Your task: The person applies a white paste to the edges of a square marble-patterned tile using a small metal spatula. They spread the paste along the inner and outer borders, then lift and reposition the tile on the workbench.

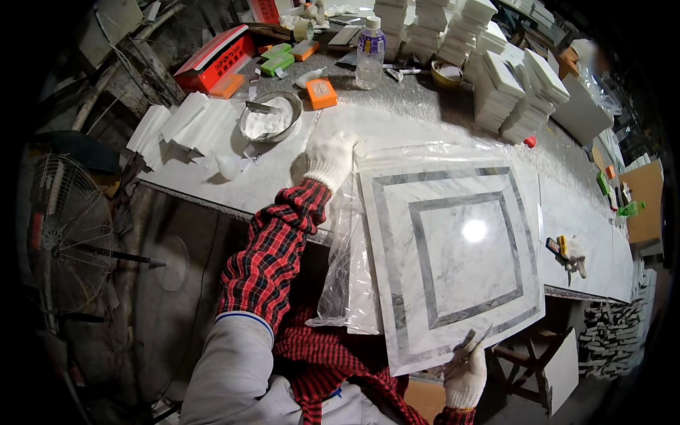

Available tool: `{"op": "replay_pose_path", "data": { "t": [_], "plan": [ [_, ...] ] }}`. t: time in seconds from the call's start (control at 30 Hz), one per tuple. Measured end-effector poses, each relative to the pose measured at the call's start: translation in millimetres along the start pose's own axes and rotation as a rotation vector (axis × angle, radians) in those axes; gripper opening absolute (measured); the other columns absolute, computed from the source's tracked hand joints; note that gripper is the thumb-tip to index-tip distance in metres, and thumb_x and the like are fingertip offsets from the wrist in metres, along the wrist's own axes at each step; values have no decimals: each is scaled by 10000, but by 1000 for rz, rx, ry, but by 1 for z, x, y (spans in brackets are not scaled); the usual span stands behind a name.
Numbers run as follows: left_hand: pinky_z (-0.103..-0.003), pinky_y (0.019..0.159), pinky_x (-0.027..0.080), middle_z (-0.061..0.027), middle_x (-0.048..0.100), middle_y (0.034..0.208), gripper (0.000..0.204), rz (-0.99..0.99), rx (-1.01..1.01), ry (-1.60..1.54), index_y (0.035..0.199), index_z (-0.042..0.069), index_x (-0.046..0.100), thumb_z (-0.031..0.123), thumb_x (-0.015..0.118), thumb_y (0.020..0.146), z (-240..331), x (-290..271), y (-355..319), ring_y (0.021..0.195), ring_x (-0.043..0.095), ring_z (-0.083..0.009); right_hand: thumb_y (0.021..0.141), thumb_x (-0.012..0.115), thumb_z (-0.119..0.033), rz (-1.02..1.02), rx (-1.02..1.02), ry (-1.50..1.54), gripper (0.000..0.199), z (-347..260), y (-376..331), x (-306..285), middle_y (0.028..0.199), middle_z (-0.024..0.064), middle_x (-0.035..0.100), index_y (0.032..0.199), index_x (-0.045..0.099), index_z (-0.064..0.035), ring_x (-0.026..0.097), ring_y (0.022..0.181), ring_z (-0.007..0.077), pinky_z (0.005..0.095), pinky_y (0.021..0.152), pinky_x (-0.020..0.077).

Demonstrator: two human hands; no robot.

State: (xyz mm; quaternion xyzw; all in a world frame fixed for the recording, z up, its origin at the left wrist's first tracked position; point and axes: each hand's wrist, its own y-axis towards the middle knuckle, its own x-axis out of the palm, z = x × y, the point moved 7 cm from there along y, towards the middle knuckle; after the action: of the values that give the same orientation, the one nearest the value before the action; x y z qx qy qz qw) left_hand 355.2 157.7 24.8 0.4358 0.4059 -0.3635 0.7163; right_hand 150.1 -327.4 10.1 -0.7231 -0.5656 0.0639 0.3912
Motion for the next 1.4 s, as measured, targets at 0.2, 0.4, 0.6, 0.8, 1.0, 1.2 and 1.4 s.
{"op": "replay_pose_path", "data": {
  "t": [0.2,0.4,0.6,0.8,1.0,1.2,1.4],
  "plan": [
    [-404,632,538,-82,658,870,134,52,195,182,907,197,677,201,545,884,18,-3,-9,780,676,-269,972,614,-301,-48,31,-96,207,-20,-19,19,847,-70,579,1112,621,-149,518,701,61,238,583,426],
    [-434,657,531,-78,672,897,132,49,201,125,934,177,661,202,540,887,8,-14,-9,799,672,-296,965,595,-264,12,-18,26,226,-5,-26,39,878,0,607,1092,620,-79,543,720,117,271,612,454],
    [-401,744,525,-150,674,968,271,171,202,-255,1177,135,646,185,552,927,46,-101,-81,880,657,-314,990,571,-282,-9,26,151,232,21,-23,43,870,34,618,1061,615,-66,567,720,171,331,631,481],
    [-356,630,556,-152,696,963,308,-949,-346,-810,1045,4,655,285,547,982,72,-88,-246,796,694,-242,1013,519,-285,-5,29,172,268,23,-31,54,873,64,617,1087,605,-42,575,709,173,319,625,499],
    [-368,964,495,-87,641,1179,456,-761,-881,-1997,1282,-7,533,359,542,1009,112,-46,-319,1097,623,-217,1002,542,-258,-134,97,145,251,46,-32,80,926,81,609,1076,599,-25,601,812,195,367,727,567],
    [-331,783,508,-55,650,1135,371,-694,-898,-1791,1286,57,550,292,557,1000,104,-47,-307,1013,642,-183,994,556,-264,-259,151,78,285,50,-33,85,983,110,613,1068,583,10,612,900,208,394,869,552],
    [-319,775,517,-75,651,1140,380,-627,-972,-1893,1292,35,538,263,564,988,89,-47,-293,1009,650,-191,976,593,-284,-588,316,-421,380,0,-43,69,1137,183,641,1109,595,72,652,1001,257,397,913,550]
  ]
}}
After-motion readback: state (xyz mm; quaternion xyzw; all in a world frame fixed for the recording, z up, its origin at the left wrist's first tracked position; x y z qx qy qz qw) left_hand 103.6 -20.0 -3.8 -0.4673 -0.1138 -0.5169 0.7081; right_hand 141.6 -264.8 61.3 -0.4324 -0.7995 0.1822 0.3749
